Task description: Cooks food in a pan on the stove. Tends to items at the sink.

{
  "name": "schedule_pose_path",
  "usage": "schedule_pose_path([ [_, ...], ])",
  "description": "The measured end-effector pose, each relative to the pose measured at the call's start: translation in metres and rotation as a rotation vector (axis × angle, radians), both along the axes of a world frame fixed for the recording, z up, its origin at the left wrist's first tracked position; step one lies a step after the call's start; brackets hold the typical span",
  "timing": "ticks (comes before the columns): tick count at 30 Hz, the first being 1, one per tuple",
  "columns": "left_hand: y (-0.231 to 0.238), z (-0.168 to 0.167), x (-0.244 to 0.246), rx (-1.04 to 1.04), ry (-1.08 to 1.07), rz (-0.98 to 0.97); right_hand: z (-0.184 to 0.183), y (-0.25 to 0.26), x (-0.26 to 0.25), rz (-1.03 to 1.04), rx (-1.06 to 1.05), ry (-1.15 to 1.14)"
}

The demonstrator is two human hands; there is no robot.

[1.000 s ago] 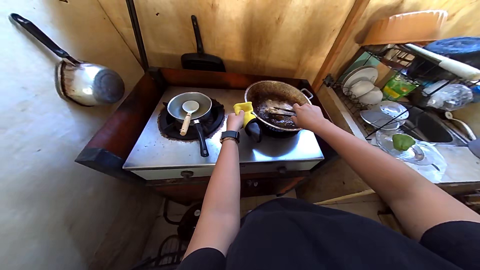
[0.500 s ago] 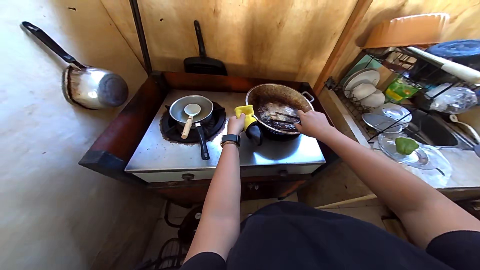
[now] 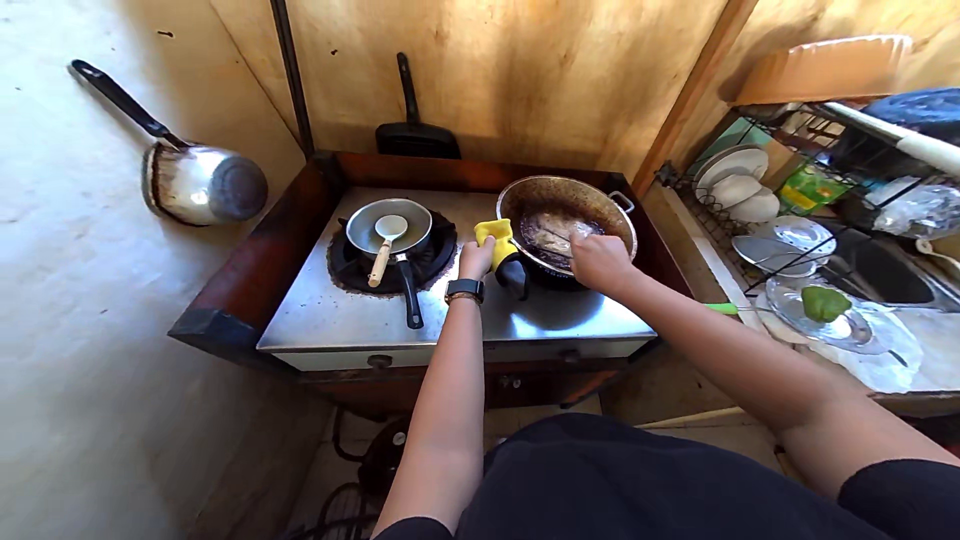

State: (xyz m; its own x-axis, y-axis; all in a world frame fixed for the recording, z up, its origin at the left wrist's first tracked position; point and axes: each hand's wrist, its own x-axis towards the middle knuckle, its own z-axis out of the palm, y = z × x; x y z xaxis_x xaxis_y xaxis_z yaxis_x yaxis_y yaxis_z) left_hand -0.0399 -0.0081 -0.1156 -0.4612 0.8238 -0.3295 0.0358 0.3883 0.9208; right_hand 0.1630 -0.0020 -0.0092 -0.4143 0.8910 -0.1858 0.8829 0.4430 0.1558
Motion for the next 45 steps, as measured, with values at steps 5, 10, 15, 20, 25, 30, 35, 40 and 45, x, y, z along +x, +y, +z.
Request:
schedule_pose_path([
  [5,0.002,-0.003,-0.003,0.003,0.011,-0.009,0.002,0.005,-0.028,-0.025,-0.044,-0.058],
  [10,0.005,-0.008,-0.003,0.023,-0.014,0.004,0.010,0.004,-0.025,0.017,-0.048,-0.081],
  [15,0.005,-0.008,-0.003,0.020,0.000,-0.003,0.003,0.006,-0.028,0.001,-0.042,-0.077],
  [20,0.005,-0.008,-0.003,0.018,0.015,-0.002,0.008,0.004,-0.021,0.032,-0.035,-0.066],
  [25,0.003,-0.005,-0.001,0.007,0.022,0.000,-0.005,0.007,-0.025,0.021,-0.026,-0.064],
  [30,0.003,-0.005,0.000,0.021,0.016,0.007,0.006,0.008,-0.023,0.035,-0.039,-0.075],
  [35,0.002,-0.003,0.001,0.000,0.032,0.006,0.002,0.007,-0.026,0.024,-0.035,-0.078],
  [40,0.001,-0.003,0.002,0.002,0.054,0.008,0.005,0.003,-0.022,0.037,-0.039,-0.056],
  [45,0.000,-0.001,0.003,-0.009,0.057,0.010,-0.001,0.003,-0.026,0.016,-0.049,-0.057],
])
